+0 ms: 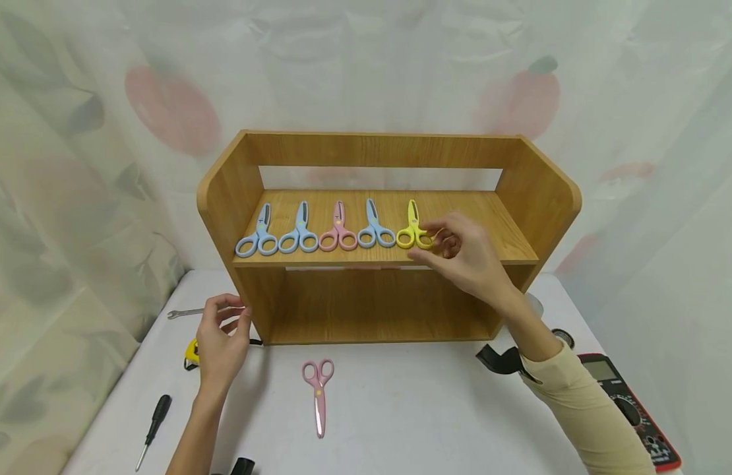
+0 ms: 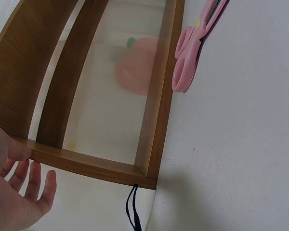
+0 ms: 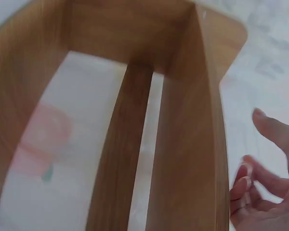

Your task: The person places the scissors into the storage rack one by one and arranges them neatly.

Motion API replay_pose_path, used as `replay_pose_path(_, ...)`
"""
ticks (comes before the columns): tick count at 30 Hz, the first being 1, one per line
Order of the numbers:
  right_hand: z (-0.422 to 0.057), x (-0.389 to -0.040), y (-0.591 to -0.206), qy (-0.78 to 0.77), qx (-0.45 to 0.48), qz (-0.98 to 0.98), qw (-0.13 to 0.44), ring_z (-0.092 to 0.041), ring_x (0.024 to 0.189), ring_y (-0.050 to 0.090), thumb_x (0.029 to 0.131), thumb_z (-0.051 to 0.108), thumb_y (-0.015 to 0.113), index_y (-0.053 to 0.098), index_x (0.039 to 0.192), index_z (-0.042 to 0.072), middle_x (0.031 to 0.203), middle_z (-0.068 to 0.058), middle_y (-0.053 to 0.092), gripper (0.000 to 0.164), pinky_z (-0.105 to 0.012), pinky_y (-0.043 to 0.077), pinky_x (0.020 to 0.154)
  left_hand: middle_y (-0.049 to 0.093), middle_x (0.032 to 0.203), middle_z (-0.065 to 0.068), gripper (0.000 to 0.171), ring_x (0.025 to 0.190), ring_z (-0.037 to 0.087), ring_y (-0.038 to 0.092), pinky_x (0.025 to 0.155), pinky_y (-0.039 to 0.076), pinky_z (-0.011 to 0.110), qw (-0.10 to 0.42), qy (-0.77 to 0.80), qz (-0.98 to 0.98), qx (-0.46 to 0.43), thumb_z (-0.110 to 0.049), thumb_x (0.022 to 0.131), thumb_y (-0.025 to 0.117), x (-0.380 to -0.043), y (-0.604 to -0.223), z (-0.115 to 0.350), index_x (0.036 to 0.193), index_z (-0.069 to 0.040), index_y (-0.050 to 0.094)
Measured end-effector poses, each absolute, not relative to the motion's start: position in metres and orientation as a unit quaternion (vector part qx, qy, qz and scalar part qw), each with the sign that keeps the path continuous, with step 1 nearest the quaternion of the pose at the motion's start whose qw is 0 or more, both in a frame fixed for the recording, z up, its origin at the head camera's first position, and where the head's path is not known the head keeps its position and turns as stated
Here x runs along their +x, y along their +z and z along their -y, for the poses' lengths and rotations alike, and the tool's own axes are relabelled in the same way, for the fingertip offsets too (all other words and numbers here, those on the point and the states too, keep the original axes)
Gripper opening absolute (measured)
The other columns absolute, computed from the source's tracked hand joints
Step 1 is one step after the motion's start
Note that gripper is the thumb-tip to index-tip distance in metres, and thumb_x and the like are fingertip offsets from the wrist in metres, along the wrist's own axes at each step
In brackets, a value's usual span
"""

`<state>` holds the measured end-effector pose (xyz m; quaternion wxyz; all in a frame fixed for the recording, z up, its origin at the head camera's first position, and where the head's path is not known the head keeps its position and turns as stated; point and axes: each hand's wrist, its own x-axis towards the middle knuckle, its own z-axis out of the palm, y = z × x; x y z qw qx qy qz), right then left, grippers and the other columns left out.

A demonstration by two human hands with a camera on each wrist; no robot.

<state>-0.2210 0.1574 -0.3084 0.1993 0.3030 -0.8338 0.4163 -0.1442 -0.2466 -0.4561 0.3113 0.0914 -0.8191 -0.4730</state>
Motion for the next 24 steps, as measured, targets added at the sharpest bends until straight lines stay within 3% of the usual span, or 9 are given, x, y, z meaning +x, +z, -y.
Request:
replay_pose_path(4,-0.146,-0.202,-0.325,0.447,0.368,0.790,0.201,-0.016,0.081,0.062,0.083,0.004,0.093,0.076,0.117,0.001,0.097,-0.008,0.071,0.038,-0.017,0.050,0.065,0.067,0.124,0.011,0.031,0.105,-0.004,0.060,0.086,0.047,-0.001,0.308,-0.470,0.821,0.095,-0.001,0.101,0.070,-0.144,-0.455,0.245,0.130,-0.002,0.058)
replay_pose_path(10,-0.110,-0.184,-0.376,0.446,0.423,0.783,0.096,-0.020,0.085,0.067,0.087,0.010,0.091,0.075,0.119,0.008,0.105,-0.004,0.074,0.036,-0.023,0.058,0.068,0.066,0.121,0.007,0.031,0.105,-0.006,0.060,0.087,0.049,0.000,0.310,-0.467,0.822,0.101,0.000,0.100,0.070,-0.145,-0.456,0.245,0.129,-0.004,0.059)
replay_pose_path(19,-0.052,-0.180,-0.466,0.381,0.440,0.803,-0.128,-0.026,0.114,0.073,0.095,0.016,0.084,0.072,0.130,0.006,0.127,-0.010,0.077,0.039,-0.023,0.063,0.088,0.066,0.121,0.007,0.031,0.104,-0.007,0.060,0.087,0.049,0.000,0.308,-0.464,0.825,0.100,0.000,0.100,0.070,-0.145,-0.457,0.246,0.129,-0.005,0.059)
replay_pose_path(24,-0.029,-0.180,-0.499,0.290,0.470,0.823,-0.132,-0.020,0.136,0.064,0.100,0.012,0.077,0.068,0.137,0.009,0.143,-0.005,0.071,0.038,-0.030,0.049,0.118,0.066,0.121,0.007,0.031,0.103,-0.008,0.060,0.086,0.049,-0.001,0.308,-0.463,0.825,0.102,0.001,0.100,0.071,-0.145,-0.457,0.246,0.129,-0.005,0.059)
